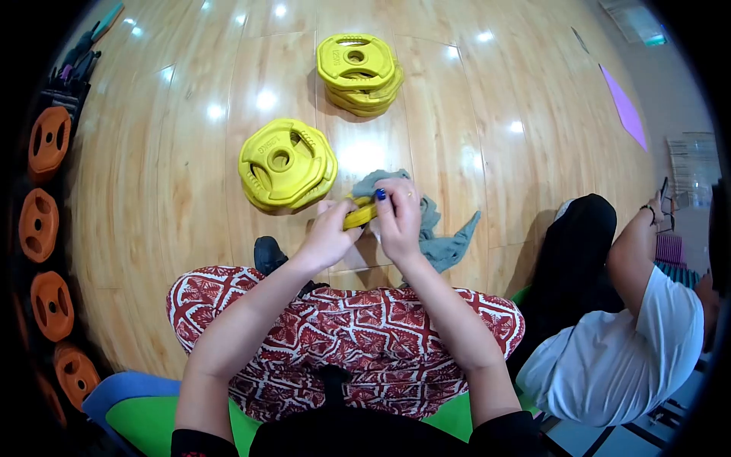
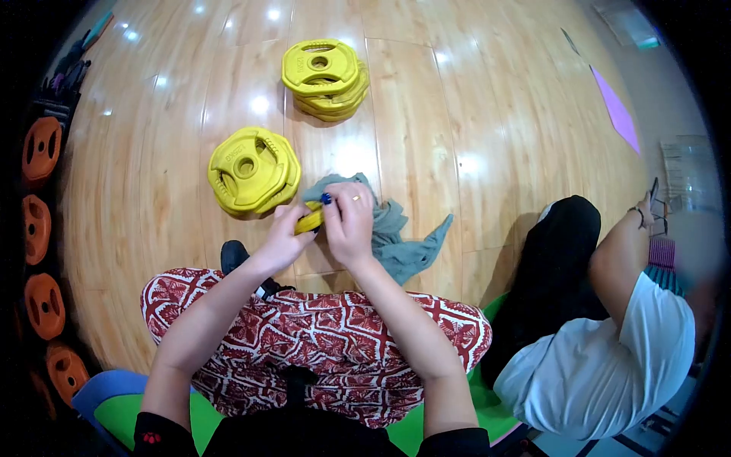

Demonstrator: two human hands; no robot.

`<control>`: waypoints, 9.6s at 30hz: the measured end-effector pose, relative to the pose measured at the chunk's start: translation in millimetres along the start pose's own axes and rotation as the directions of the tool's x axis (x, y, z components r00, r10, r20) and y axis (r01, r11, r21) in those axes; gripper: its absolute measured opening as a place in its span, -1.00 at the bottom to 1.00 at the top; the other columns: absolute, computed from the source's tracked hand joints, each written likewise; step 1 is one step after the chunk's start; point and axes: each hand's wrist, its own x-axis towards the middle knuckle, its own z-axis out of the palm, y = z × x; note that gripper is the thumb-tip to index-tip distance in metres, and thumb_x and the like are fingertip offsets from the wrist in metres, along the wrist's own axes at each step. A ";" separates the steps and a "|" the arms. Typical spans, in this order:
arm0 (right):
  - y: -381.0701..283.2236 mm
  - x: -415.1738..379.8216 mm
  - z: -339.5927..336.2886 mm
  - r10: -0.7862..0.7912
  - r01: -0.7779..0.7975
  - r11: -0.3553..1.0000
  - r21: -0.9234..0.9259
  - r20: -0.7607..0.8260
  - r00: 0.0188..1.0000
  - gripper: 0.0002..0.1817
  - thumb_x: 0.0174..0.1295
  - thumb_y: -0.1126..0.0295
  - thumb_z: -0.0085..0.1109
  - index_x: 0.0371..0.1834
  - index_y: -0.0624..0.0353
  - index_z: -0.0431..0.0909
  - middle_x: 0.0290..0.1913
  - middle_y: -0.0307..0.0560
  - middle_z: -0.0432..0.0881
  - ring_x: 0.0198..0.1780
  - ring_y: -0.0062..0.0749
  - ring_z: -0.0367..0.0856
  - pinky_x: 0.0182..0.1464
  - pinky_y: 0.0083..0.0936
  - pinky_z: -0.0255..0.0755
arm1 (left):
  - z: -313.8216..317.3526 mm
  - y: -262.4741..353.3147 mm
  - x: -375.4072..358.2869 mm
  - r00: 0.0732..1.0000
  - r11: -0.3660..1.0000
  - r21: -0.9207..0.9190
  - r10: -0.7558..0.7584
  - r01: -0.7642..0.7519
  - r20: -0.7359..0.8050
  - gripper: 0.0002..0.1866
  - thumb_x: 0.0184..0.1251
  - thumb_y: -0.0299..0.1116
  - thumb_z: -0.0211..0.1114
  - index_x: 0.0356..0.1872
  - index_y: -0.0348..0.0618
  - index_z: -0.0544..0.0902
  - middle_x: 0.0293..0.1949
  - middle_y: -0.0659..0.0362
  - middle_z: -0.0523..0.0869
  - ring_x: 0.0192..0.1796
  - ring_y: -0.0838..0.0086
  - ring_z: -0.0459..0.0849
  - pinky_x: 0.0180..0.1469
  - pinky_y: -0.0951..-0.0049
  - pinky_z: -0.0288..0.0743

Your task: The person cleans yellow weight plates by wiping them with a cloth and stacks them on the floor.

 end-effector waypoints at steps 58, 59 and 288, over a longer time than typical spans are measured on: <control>-3.1 -7.4 -34.5 0.250 -0.243 0.968 -0.068 0.121 0.961 -0.83 0.17 0.41 -0.12 -0.39 0.29 0.42 -0.52 0.01 0.44 -0.44 -0.13 0.39 -0.32 -0.33 0.27 | -25.1 4.6 -5.9 0.969 0.741 -0.645 -0.035 0.188 0.243 -0.78 -0.42 -0.44 -0.03 -0.56 -0.22 0.38 -0.59 0.28 0.36 -0.53 0.65 0.28 -0.52 0.67 0.12; -4.9 -6.7 -28.8 0.019 0.001 0.988 -0.155 0.128 0.992 -0.86 0.10 0.42 -0.07 -0.39 0.25 0.44 -0.48 -0.01 0.45 -0.38 -0.13 0.41 -0.25 -0.27 0.26 | -23.8 4.8 -4.7 0.973 0.739 -0.651 -0.027 0.174 0.229 -0.78 -0.41 -0.45 -0.03 -0.56 -0.22 0.39 -0.59 0.28 0.36 -0.53 0.64 0.29 -0.52 0.68 0.13; -0.3 -52.1 8.5 0.748 -0.855 0.189 0.483 0.494 0.444 -0.56 0.02 0.53 -0.08 0.03 0.40 0.37 -0.14 -0.08 0.52 -0.17 -0.55 0.43 -0.08 -0.65 0.30 | -8.7 17.2 -2.5 0.985 0.925 0.378 0.095 -0.034 -0.143 -0.23 -0.02 -0.30 0.26 0.21 -0.32 0.08 -0.04 -0.19 0.43 -0.12 -0.01 0.52 -0.12 0.19 0.44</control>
